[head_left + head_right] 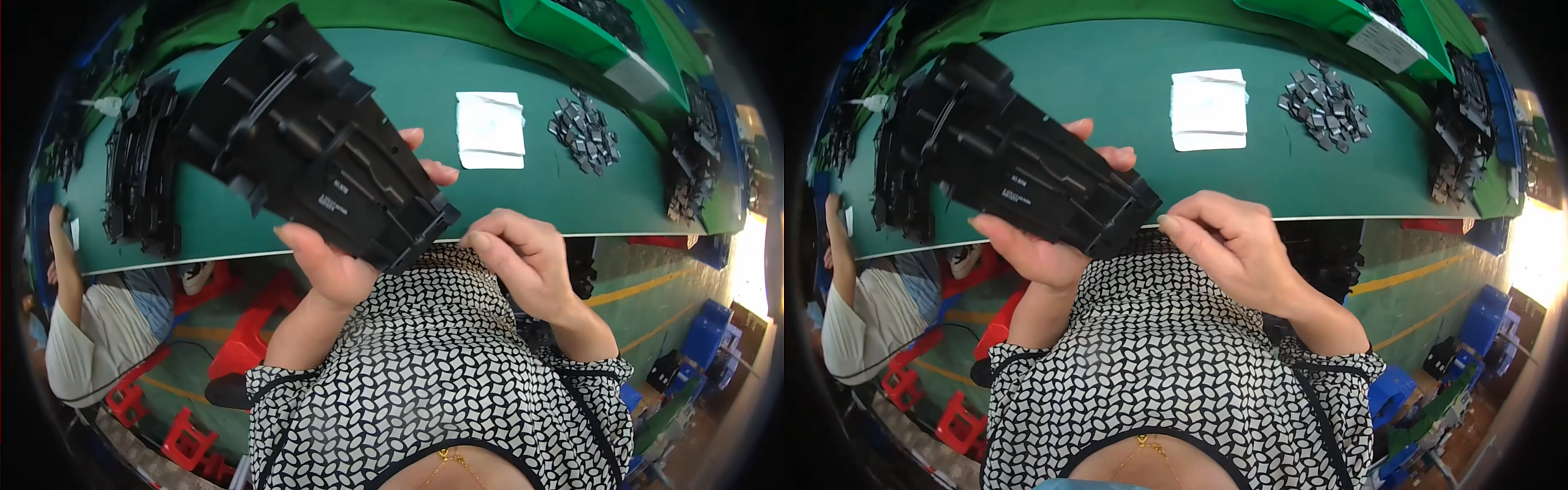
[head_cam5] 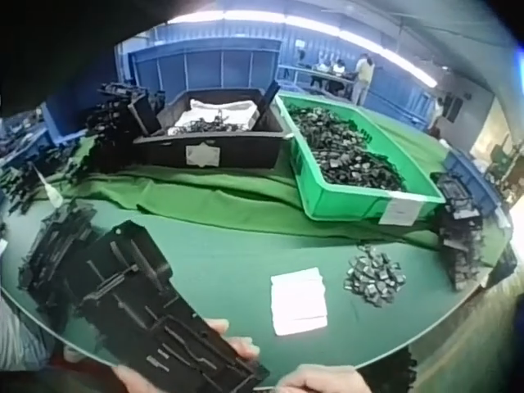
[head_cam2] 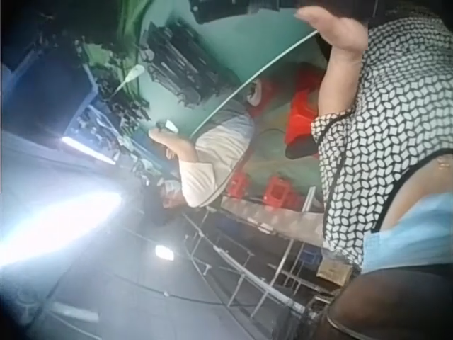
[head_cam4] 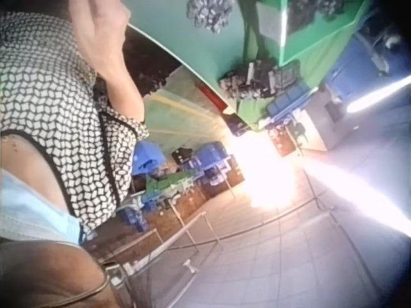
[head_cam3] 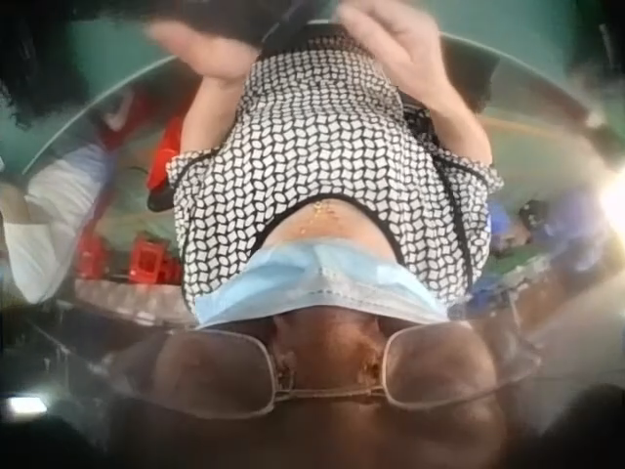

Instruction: Manually assembling small black plastic components onto a larger base part at a factory workbench.

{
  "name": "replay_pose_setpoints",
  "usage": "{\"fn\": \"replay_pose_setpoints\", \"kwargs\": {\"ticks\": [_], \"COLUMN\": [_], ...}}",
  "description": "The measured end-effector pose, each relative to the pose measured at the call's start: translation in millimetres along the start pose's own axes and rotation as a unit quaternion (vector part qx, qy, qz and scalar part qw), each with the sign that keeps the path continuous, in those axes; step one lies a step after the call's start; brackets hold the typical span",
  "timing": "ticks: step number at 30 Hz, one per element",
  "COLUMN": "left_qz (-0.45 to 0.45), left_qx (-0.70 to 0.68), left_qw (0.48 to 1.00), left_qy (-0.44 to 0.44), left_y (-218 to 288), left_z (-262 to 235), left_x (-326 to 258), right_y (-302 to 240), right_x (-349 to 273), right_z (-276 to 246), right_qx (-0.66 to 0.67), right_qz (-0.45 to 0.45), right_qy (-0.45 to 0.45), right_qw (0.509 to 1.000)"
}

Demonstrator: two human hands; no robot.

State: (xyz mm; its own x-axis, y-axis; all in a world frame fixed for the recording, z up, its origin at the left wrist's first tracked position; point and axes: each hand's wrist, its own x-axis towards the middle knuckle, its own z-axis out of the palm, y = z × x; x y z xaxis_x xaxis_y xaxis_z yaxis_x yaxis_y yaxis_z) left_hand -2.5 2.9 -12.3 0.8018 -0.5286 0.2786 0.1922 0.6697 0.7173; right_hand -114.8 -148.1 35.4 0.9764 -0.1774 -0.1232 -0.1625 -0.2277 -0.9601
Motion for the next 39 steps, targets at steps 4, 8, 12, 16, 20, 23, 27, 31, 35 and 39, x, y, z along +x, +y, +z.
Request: {"fn": "replay_pose_setpoints", "kwargs": {"ticks": [4, 8, 12, 16, 20, 23, 27, 31, 35, 39], "left_qz": [0.021, 0.051, 0.027, 0.019, 0.030, 0.032, 0.029, 0.034, 0.060, 0.044], "left_qx": [-0.028, -0.086, -0.100, -0.003, -0.002, -0.037, -0.023, -0.037, -0.077, -0.044], "left_qw": [0.999, 0.993, 0.992, 0.998, 0.997, 0.993, 0.994, 0.994, 0.992, 0.995], "left_qy": [-0.028, -0.058, -0.068, -0.059, -0.068, -0.108, -0.103, -0.096, -0.077, -0.083], "left_y": [-0.7, -1.7, 4.0, 7.5, 2.8, 1.5, 1.4, 0.4, -1.9, -4.9], "left_z": [1.1, 3.1, 15.4, 14.5, 14.4, 14.4, 17.8, 17.0, 23.0, 23.0], "left_x": [-5.1, -6.7, -4.1, -8.4, -7.7, -5.1, -6.6, -6.9, -5.9, -5.3], "right_y": [2.7, 5.0, 9.1, 6.8, 3.9, 3.9, 4.4, 3.1, 4.2, 3.9], "right_x": [-0.4, -2.8, -4.1, -4.4, -3.9, -3.7, -3.9, -3.4, -3.0, -3.8], "right_z": [8.1, 14.1, 15.5, 14.1, 10.2, 9.0, 9.7, 9.6, 8.2, 5.2], "right_qx": [0.014, 0.057, 0.043, 0.066, 0.066, 0.077, 0.094, 0.090, 0.088, 0.087], "right_qz": [0.005, 0.025, -0.020, 0.006, 0.016, 0.022, 0.027, 0.029, 0.032, 0.044], "right_qy": [0.020, 0.037, 0.036, 0.017, 0.012, 0.011, 0.012, 0.008, 0.004, 0.008], "right_qw": [1.000, 0.997, 0.998, 0.998, 0.998, 0.997, 0.995, 0.995, 0.996, 0.995]}}
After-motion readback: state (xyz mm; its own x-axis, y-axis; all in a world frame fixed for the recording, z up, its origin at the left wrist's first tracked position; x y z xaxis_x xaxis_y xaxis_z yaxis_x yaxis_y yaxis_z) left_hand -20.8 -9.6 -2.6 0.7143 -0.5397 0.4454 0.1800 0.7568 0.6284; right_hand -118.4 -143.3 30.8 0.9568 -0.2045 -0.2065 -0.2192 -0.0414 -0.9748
